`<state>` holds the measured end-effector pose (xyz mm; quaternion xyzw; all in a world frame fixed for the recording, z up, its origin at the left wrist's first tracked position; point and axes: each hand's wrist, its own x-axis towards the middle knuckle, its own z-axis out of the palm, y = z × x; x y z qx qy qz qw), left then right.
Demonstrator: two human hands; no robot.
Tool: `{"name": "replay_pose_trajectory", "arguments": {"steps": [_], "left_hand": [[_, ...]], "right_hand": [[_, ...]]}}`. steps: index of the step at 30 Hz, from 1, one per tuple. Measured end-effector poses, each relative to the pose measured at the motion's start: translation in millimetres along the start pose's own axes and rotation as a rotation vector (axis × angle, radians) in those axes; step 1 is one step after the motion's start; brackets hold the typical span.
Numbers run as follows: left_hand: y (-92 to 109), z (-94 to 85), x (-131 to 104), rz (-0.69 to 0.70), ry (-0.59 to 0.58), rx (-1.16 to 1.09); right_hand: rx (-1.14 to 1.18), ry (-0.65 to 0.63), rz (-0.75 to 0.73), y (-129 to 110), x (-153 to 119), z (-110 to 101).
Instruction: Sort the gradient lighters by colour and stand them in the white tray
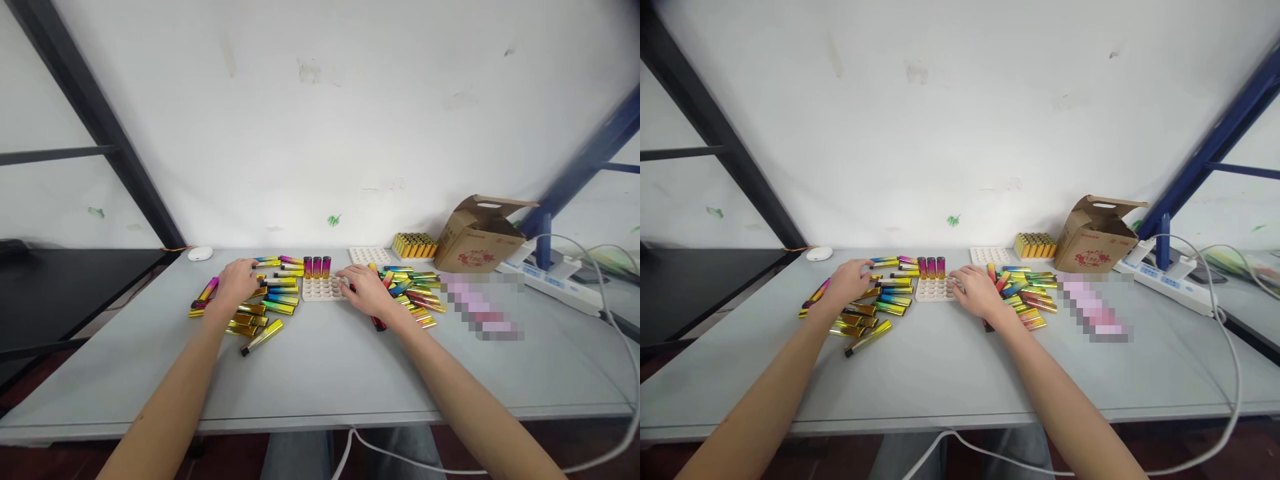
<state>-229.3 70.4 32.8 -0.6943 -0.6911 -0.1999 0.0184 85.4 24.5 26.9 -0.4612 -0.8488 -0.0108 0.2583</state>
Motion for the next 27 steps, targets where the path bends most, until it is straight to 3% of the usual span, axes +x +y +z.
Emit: {"name": "replay_pose_trajectory", "arguments": {"steps": [6,16,20,24,27], "left_hand": [[-17,3.8,4,-0.104,-0.151,0.036],[-26,-1.9,11,0.008,-0.062,-0.079],[-11,-14.9,10,0.003,0.094,-0.34],[14,-19.6,4,-0.016,0.273,-0.795],[31,-15.2,1,-0.084,0.312,-1.15]], "right_hand": [[0.107,0.02,-0.018,5,-1,2],[0.229,0.072,-0.001,7,-3,-1],[0.225,0.072,0.033,7,-3,-1],[0.211,0.056,0.039,6,-4,-1],[0.197,0.048,0.057,4,-5,-1]]}}
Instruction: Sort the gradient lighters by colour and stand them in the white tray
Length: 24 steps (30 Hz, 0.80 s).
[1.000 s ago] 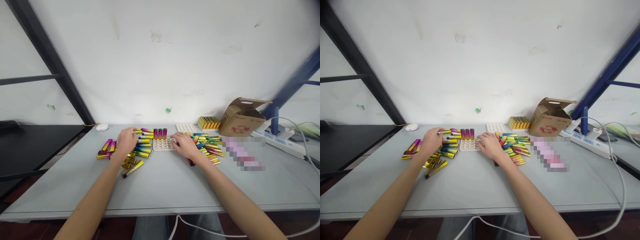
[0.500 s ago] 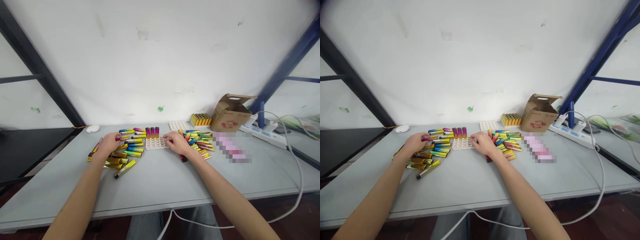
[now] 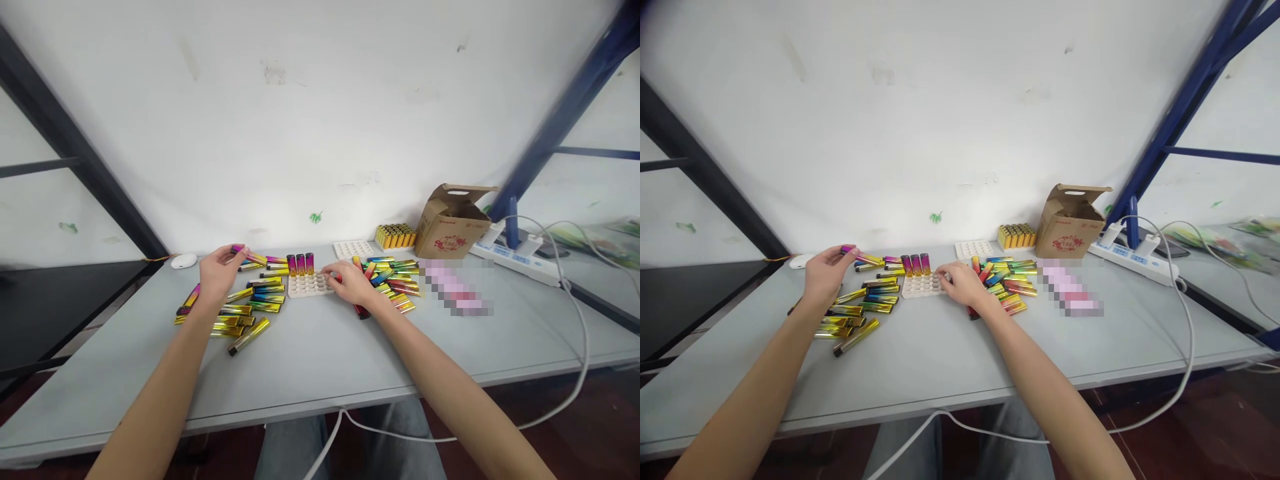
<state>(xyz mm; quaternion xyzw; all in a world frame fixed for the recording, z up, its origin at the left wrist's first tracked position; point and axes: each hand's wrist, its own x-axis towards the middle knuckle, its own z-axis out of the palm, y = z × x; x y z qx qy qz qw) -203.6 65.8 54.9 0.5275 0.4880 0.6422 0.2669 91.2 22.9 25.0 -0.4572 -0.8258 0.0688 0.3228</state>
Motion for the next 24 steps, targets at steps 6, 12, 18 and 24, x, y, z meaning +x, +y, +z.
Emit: {"name": "replay_pose_trajectory", "arguments": {"steps": [6,12,18,24], "left_hand": [[7,19.9,-6,-0.225,-0.019,-0.586],[27,40.0,-22,-0.367,-0.234,-0.76],[34,51.7,-47,-0.471,-0.501,-0.725],[31,53.2,-56,-0.58,-0.566,-0.738]], "right_hand": [[-0.018,-0.011,-0.011,-5,-1,-2],[0.006,0.034,-0.015,-10,-3,-4],[0.007,0.058,-0.017,-11,-4,-3],[-0.001,0.071,-0.049,-11,-4,-1]]}}
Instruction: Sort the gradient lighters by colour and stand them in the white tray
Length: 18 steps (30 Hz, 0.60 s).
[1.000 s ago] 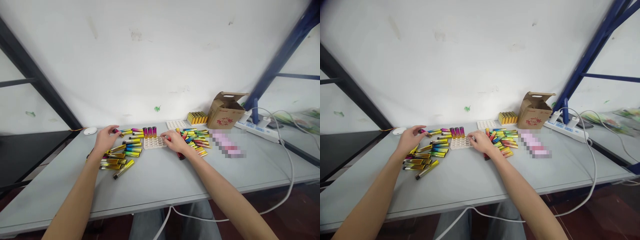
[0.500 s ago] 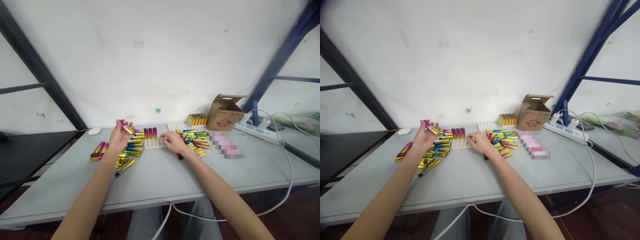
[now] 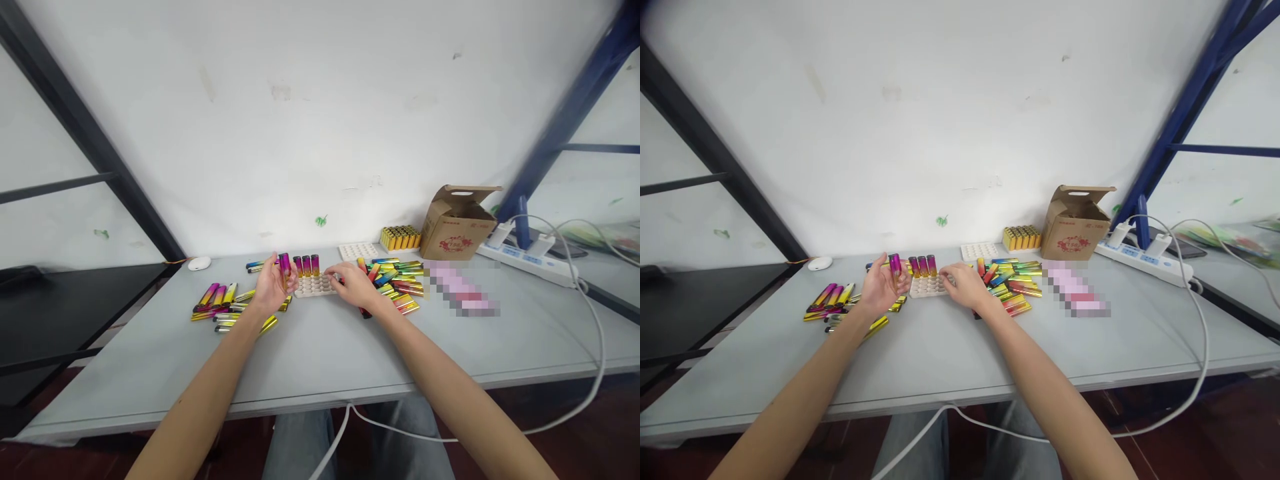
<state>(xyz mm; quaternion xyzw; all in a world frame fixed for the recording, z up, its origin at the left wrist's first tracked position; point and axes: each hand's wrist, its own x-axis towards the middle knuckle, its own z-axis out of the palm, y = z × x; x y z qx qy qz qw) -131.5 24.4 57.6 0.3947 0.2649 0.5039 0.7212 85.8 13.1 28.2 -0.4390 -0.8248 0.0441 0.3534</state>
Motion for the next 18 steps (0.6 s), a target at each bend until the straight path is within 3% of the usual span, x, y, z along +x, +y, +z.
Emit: {"name": "replay_pose_trajectory", "arguments": {"steps": [5,11,18], "left_hand": [[-5,1.0,2,-0.044,-0.081,-0.069],[-12,5.5,-1,-0.22,-0.15,-0.005],[-20,2.6,1,-0.222,-0.149,0.06]], "right_hand": [[-0.014,-0.02,0.008,0,0,2],[-0.032,-0.023,-0.008,-1,1,4],[-0.045,-0.027,0.026,4,-1,4]]}}
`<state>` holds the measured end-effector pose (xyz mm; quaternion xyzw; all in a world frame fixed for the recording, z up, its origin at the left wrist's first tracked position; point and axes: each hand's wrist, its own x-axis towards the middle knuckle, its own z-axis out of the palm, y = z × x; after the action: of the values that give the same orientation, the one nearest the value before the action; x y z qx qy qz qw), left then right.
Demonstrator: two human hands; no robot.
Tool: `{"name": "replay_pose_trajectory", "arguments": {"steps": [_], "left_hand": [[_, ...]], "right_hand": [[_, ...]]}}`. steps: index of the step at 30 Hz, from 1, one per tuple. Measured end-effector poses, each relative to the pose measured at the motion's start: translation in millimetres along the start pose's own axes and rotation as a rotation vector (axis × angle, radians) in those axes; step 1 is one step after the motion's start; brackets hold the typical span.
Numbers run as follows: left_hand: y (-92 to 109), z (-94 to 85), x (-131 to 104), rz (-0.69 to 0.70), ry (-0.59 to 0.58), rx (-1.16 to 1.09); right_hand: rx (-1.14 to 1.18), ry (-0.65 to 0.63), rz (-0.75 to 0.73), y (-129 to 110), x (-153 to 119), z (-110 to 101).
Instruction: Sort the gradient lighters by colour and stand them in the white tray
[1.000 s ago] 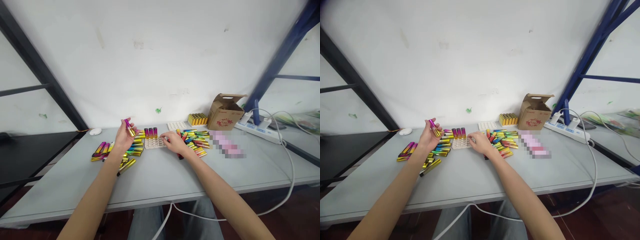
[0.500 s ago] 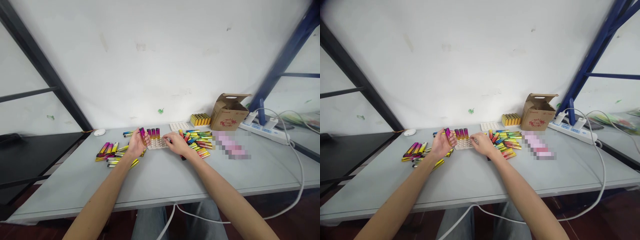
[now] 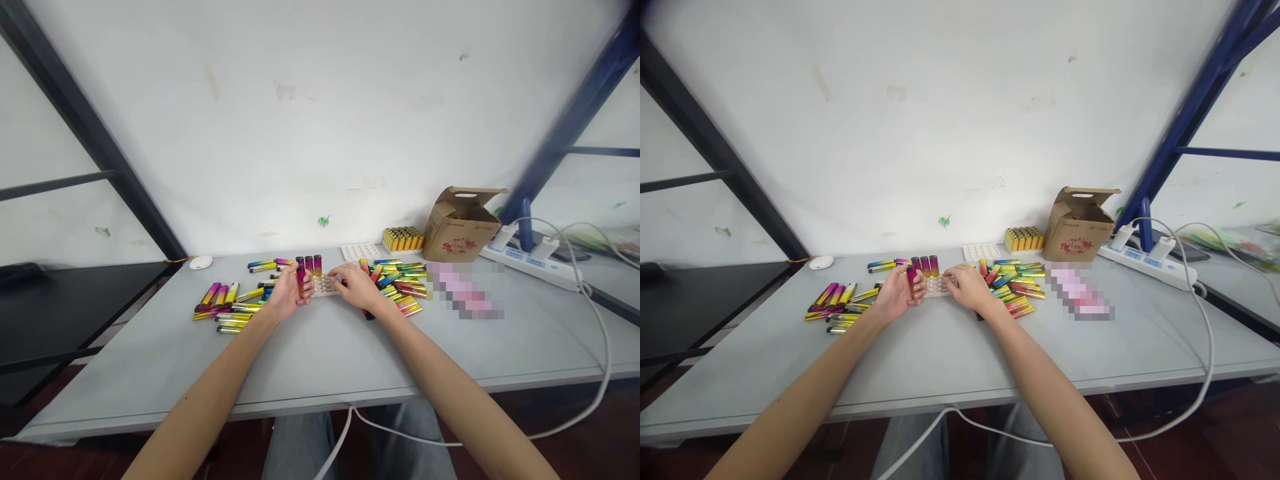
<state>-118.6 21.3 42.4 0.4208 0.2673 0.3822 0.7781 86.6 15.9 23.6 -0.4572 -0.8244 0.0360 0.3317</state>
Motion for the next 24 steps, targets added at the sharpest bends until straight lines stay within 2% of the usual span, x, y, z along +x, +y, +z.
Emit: {"name": "replay_pose_trajectory", "arguments": {"steps": [12,20,24], "left_hand": [[-7,7.0,4,0.055,0.081,0.087],[-12,11.3,3,0.038,0.076,0.1],[-12,16.3,1,0.084,0.016,0.023]], "right_hand": [[0.014,-0.016,-0.012,2,-1,2],[0.0,-0.001,-0.022,2,0,2],[-0.001,-0.004,-0.022,1,0,1]]}}
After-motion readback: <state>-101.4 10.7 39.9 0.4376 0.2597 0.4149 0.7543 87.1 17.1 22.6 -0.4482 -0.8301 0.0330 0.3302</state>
